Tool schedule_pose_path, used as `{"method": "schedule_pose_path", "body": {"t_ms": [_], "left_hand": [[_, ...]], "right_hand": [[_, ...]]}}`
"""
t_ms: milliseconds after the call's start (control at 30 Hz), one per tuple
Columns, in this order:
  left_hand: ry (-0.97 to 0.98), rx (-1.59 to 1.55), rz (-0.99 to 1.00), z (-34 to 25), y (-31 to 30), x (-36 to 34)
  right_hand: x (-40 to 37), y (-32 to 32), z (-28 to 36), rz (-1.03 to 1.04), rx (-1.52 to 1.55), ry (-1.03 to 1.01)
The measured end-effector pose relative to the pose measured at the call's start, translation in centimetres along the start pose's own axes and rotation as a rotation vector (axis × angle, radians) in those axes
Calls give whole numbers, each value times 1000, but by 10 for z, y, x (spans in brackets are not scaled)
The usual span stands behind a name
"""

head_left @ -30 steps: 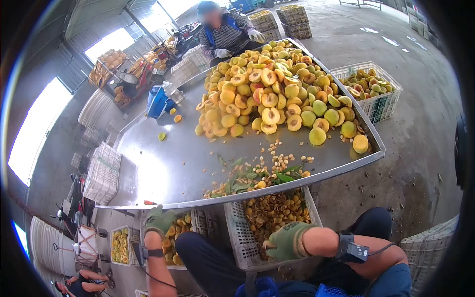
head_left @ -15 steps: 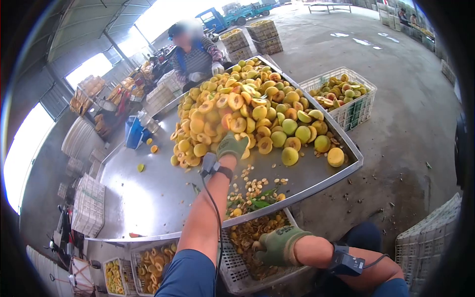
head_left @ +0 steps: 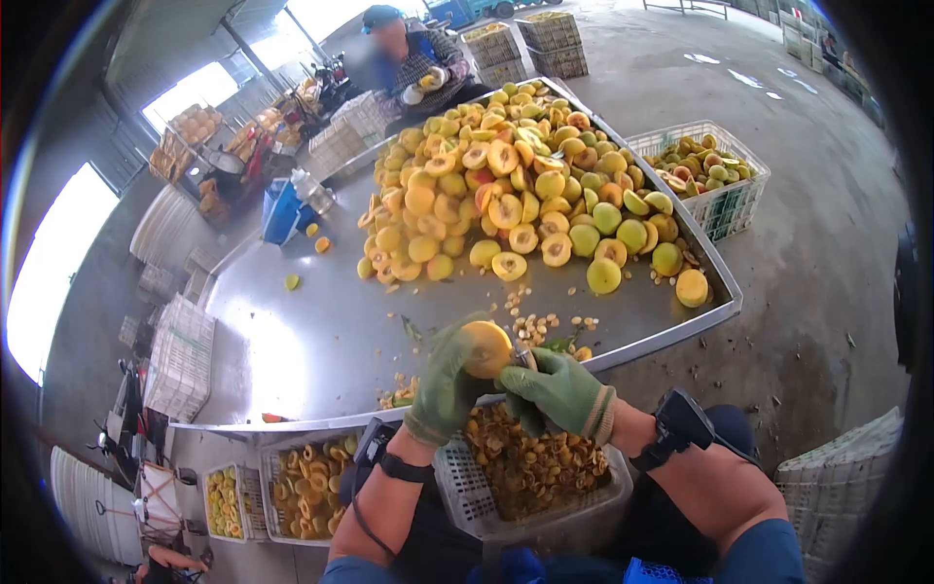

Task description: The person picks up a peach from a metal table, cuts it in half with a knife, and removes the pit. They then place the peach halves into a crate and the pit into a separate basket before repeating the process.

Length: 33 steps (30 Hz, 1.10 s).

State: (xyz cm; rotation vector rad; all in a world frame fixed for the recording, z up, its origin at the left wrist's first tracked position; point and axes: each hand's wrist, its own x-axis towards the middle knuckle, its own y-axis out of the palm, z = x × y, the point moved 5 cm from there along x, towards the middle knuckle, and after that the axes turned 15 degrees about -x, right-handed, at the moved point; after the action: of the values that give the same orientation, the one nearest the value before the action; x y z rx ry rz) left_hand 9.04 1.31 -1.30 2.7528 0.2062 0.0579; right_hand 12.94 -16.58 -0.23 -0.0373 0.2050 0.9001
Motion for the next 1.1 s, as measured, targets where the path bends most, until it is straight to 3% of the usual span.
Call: {"method": "schedule_pose_path", "body": {"t_ms": [100, 167, 200, 267, 300, 333, 400, 500, 1100], "left_hand": [[392, 642, 182, -10, -11, -10], [355, 623, 137, -14, -20, -16], [164, 331, 20, -16, -17, -17], [53, 105, -55, -12, -23, -18], [126, 174, -14, -9, -30, -16], [198, 243, 30, -7, -33, -16], [176, 104, 13, 3, -41, -18], [101, -15, -34, 7, -46, -23], [150, 292, -54, -10, -10, -31]], "right_hand": [[6, 6, 0, -18, -31, -3], [10, 12, -2, -3, -51, 5], [9, 15, 1, -21, -105, 1], [19, 19, -11, -149, -438, -221], [20, 24, -7, -212, -602, -336], [21, 27, -9, -207, -637, -297], [20, 31, -8, -203, -705, -219], [22, 34, -7, -243, -839, -256], [8, 40, -9, -201, -970, -233]]}}
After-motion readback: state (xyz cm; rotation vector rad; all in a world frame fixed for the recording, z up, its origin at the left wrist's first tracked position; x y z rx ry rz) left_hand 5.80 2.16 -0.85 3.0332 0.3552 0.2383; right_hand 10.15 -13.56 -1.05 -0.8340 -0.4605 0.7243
